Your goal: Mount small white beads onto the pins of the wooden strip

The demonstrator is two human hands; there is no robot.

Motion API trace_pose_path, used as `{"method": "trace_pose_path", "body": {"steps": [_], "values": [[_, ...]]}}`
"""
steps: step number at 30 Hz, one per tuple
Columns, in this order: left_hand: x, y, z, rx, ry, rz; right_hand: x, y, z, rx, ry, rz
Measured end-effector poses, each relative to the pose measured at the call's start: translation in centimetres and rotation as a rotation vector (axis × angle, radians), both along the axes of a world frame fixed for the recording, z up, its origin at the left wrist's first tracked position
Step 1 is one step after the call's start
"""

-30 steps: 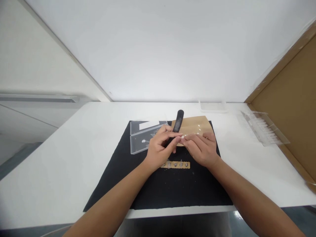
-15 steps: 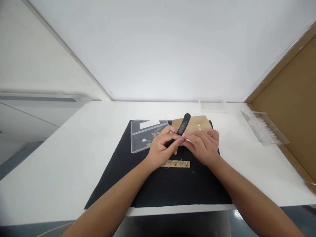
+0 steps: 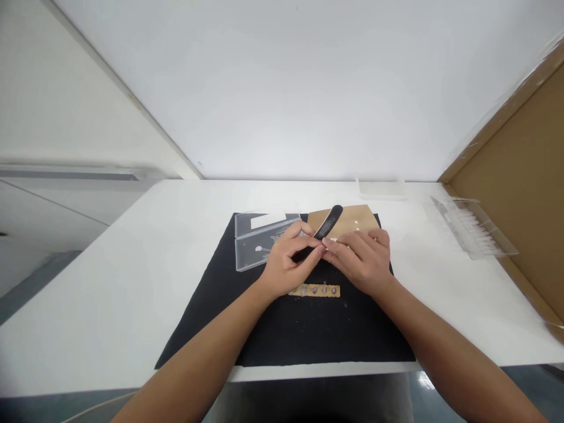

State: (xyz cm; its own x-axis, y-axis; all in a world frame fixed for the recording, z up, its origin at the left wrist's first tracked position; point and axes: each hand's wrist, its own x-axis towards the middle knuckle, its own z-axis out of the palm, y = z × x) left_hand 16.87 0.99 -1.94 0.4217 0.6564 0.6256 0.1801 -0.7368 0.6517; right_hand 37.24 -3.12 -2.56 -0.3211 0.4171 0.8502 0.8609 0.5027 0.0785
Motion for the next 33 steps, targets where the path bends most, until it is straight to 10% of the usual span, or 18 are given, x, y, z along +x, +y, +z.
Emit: {"method": "trace_pose_path", "body": {"steps": [10, 33], "values": [[-0.5, 0.5, -0.8, 0.135, 0.016, 0.511, -1.2, -1.5, -0.1, -0.394, 0.055, 0.255], [-0.1, 0.3, -0.8, 0.219, 0.084, 0.534, 2.6, -2.5, 1.0, -0.638, -0.046, 0.322]]}}
